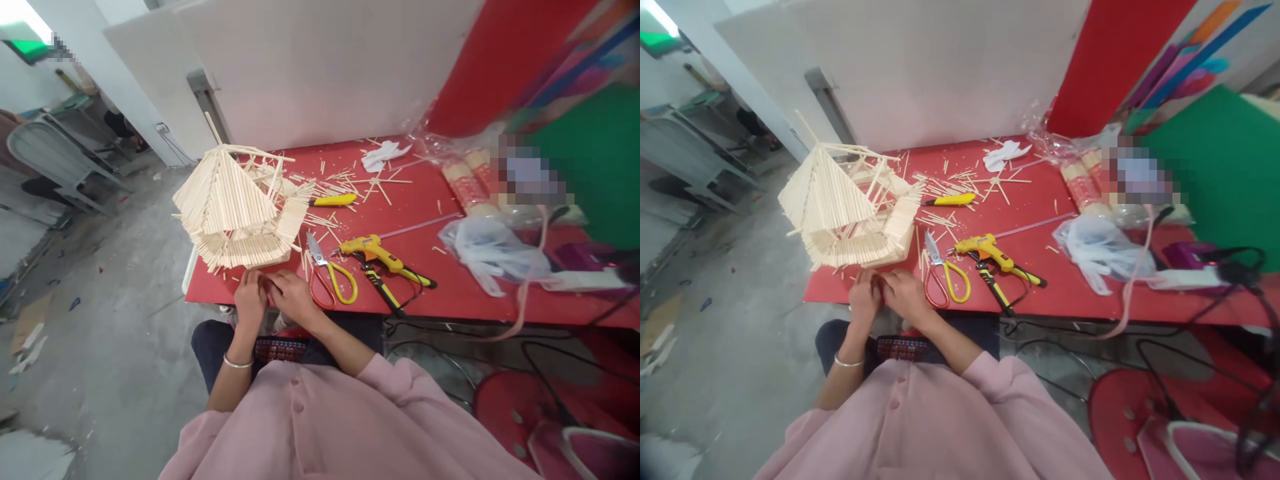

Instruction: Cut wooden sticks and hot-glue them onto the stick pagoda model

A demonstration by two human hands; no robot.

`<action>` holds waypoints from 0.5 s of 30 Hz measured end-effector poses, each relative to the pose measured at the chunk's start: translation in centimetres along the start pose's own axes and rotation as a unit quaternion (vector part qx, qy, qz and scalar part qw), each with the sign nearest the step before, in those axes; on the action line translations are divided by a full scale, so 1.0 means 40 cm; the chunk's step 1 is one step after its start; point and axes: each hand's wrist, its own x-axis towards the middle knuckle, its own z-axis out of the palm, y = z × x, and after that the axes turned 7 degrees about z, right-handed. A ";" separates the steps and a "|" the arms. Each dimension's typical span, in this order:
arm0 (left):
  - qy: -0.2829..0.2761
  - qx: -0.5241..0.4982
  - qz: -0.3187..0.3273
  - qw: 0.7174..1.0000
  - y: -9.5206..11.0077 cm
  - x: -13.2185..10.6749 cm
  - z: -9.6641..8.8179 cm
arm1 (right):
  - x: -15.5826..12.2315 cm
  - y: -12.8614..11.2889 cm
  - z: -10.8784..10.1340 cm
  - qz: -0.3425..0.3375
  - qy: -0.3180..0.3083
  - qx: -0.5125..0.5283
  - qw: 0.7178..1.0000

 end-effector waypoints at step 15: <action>0.086 -0.468 -0.136 0.869 -0.041 -0.048 -0.087 | -0.040 -0.103 0.005 -0.095 0.083 0.088 0.988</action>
